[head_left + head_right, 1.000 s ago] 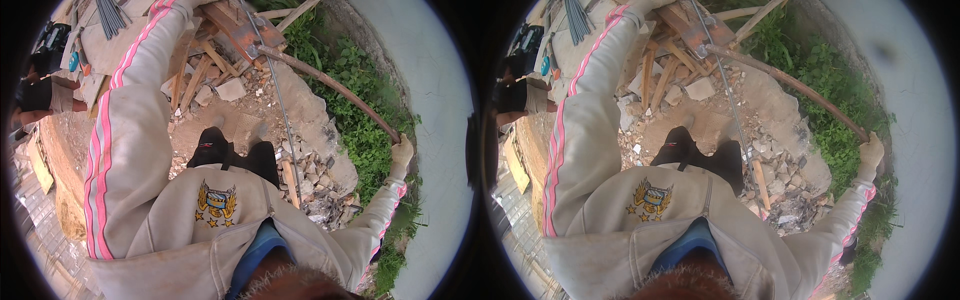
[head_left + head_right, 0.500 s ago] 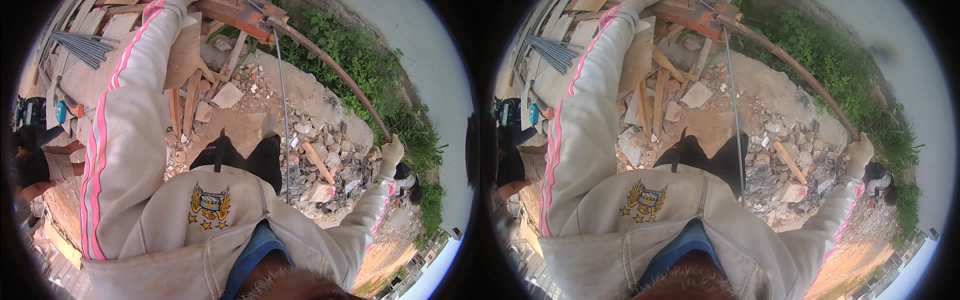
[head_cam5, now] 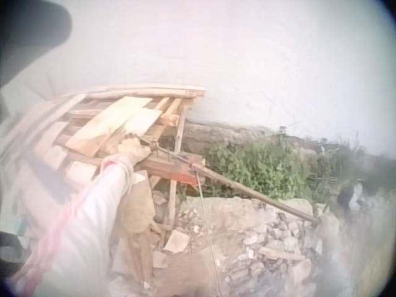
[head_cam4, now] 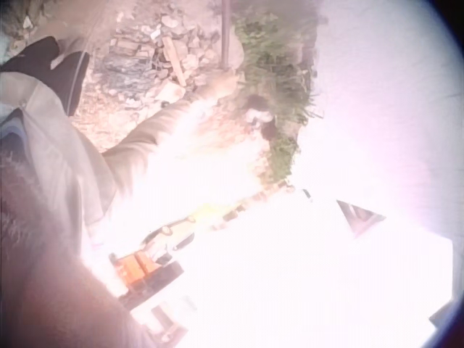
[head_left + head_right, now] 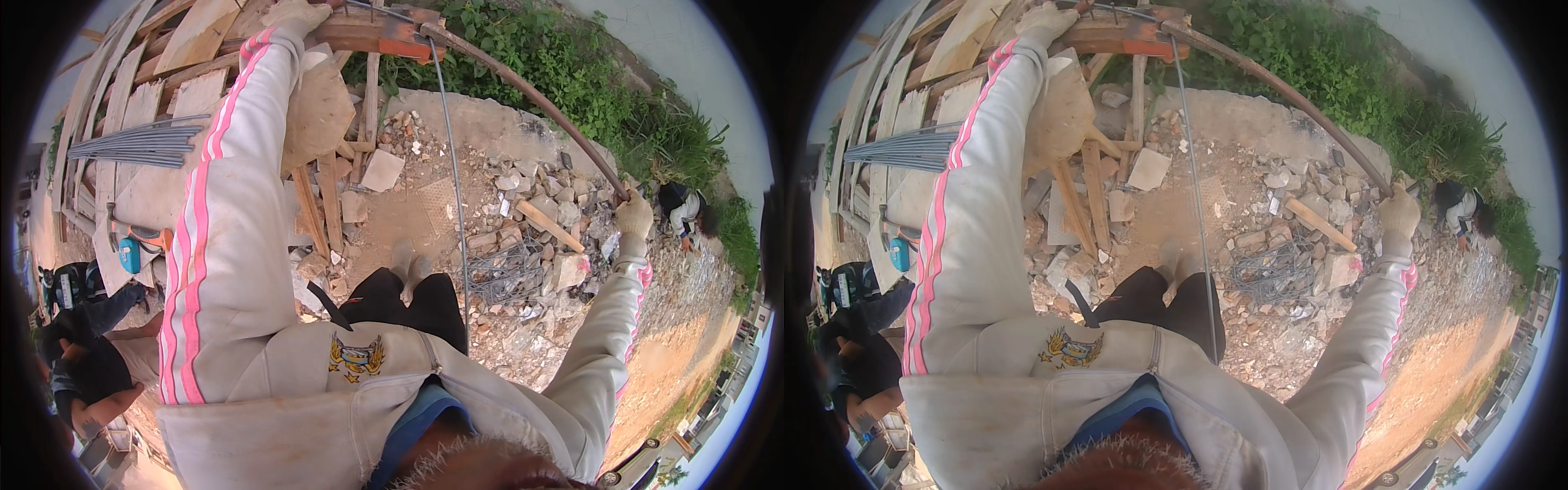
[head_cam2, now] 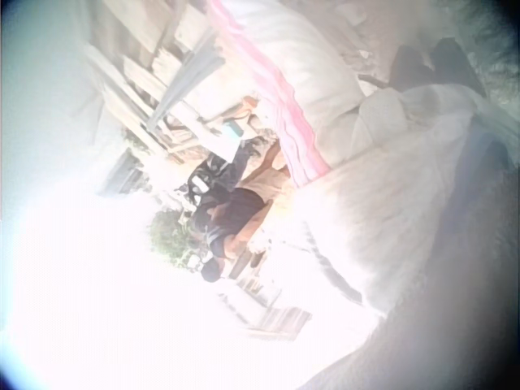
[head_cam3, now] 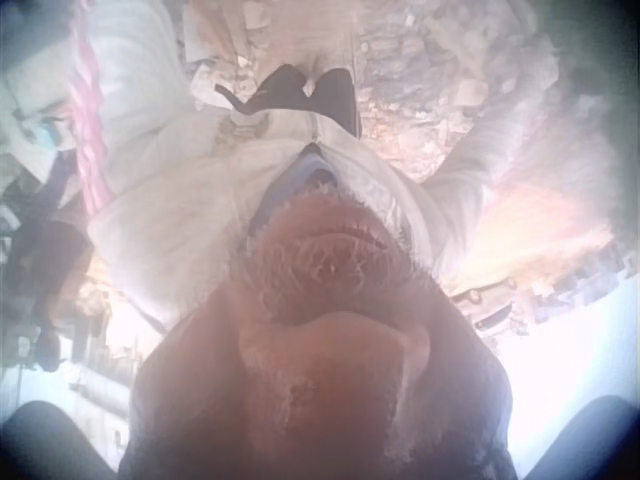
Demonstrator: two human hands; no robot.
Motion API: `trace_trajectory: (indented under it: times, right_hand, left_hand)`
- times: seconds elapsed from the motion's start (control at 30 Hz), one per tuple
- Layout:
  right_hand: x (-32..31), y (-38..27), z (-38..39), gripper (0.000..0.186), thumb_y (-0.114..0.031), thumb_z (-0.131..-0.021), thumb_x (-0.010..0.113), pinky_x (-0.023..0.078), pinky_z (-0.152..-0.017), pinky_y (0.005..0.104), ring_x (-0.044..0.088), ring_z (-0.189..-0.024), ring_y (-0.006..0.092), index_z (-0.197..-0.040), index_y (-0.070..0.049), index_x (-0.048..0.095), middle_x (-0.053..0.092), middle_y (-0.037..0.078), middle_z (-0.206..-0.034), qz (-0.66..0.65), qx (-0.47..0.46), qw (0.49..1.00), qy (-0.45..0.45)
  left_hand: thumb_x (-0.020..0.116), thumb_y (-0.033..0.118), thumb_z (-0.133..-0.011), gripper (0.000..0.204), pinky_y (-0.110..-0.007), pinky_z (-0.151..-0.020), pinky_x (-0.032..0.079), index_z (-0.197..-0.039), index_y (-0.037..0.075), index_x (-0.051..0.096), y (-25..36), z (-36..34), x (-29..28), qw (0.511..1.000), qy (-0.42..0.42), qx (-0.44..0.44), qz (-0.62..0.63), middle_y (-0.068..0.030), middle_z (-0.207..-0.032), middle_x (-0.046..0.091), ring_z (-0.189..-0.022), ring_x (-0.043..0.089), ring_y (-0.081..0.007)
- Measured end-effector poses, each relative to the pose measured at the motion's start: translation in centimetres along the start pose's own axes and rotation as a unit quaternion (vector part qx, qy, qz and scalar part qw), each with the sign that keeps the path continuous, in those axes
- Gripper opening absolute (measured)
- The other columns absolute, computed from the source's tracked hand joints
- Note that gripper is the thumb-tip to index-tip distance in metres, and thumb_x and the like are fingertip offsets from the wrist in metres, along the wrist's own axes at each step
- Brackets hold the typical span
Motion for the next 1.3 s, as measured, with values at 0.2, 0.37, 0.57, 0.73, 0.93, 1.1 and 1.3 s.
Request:
trace_trajectory:
  times: [0.2,0.37,0.57,0.73,0.93,1.1,1.3]
  right_hand:
    - [0.3,0.3,0.8,0.019,-0.024,-0.088,0.067,0.054,-0.078,0.0522,0.07,-0.091,0.042,-0.103,-0.014,0.074,0.073,0.02,-0.092,-0.024,0.015,0.999,0.016]
    - [-0.5,-0.6,3.8,0.017,-0.022,-0.088,0.065,0.054,-0.076,0.0536,0.07,-0.088,0.0435,-0.1,-0.013,0.073,0.073,0.021,-0.09,-0.03,0.011,0.998,0.057]
    - [-3.3,-3.0,12.0,0.014,-0.024,-0.089,0.066,0.053,-0.074,0.054,0.069,-0.086,0.0443,-0.094,-0.011,0.07,0.072,0.021,-0.087,-0.008,0.087,0.996,0.019]
    - [-5.9,-5.3,15.4,0.015,-0.022,-0.089,0.063,0.054,-0.075,0.0547,0.069,-0.088,0.0446,-0.094,-0.01,0.07,0.072,0.02,-0.088,0.009,0.13,0.991,-0.009]
    - [-5.4,-6.3,17.0,0.017,-0.02,-0.087,0.061,0.054,-0.076,0.0545,0.07,-0.09,0.0435,-0.096,-0.01,0.071,0.073,0.02,-0.091,-0.001,0.139,0.99,-0.018]
    - [-4.8,-5.5,16.0,0.016,-0.023,-0.09,0.062,0.053,-0.076,0.0544,0.07,-0.088,0.0434,-0.096,-0.012,0.071,0.073,0.02,-0.089,0.009,0.138,0.99,-0.006]
    - [-4.1,-4.4,13.2,0.015,-0.027,-0.09,0.066,0.055,-0.075,0.0527,0.071,-0.086,0.0425,-0.096,-0.016,0.073,0.073,0.019,-0.087,0.028,0.117,0.993,0.014]
  left_hand:
    - [0.061,0.066,-0.086,0.083,-0.041,-0.114,0.044,-0.141,0.004,0.059,0.5,0.6,-0.4,1.0,0.022,-0.007,0.014,-0.0184,-0.146,0.059,-0.136,0.056,-0.0329]
    - [0.063,0.074,-0.083,0.092,-0.043,-0.114,0.044,-0.142,0.004,0.059,0.2,0.4,-0.2,0.999,0.043,0.011,-0.011,-0.02,-0.146,0.059,-0.135,0.057,-0.0332]
    - [0.063,0.083,-0.077,0.11,-0.048,-0.119,0.036,-0.15,0.002,0.05,-1.5,-3.4,3.3,1.0,-0.017,0.019,-0.003,-0.0231,-0.156,0.047,-0.145,0.045,-0.0363]
    - [0.058,0.089,-0.073,0.119,-0.054,-0.12,0.032,-0.155,0.005,0.045,-2.6,-5.6,4.7,0.999,0.032,0.018,-0.029,-0.0223,-0.159,0.043,-0.15,0.037,-0.0411]
    - [0.046,0.095,-0.075,0.12,-0.054,-0.122,0.028,-0.155,0.005,0.045,-2.3,-5.2,4.5,0.996,0.07,0.029,-0.056,-0.0206,-0.16,0.042,-0.152,0.035,-0.0396]
    - [0.047,0.096,-0.074,0.123,-0.056,-0.122,0.026,-0.156,0.006,0.043,-2.4,-4.9,4.7,0.998,0.057,0.033,-0.021,-0.0193,-0.162,0.041,-0.151,0.036,-0.0388]
    - [0.047,0.096,-0.074,0.122,-0.057,-0.123,0.024,-0.158,0.008,0.041,-2.0,-2.9,2.3,0.999,0.014,0.03,-0.02,-0.0197,-0.163,0.038,-0.152,0.034,-0.0394]
Point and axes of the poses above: each hand's wrist, its own z-axis away from the middle knuckle, its own x-axis out of the palm, y = z × x, the point moved 7 cm from there along -z, towards the middle knuckle
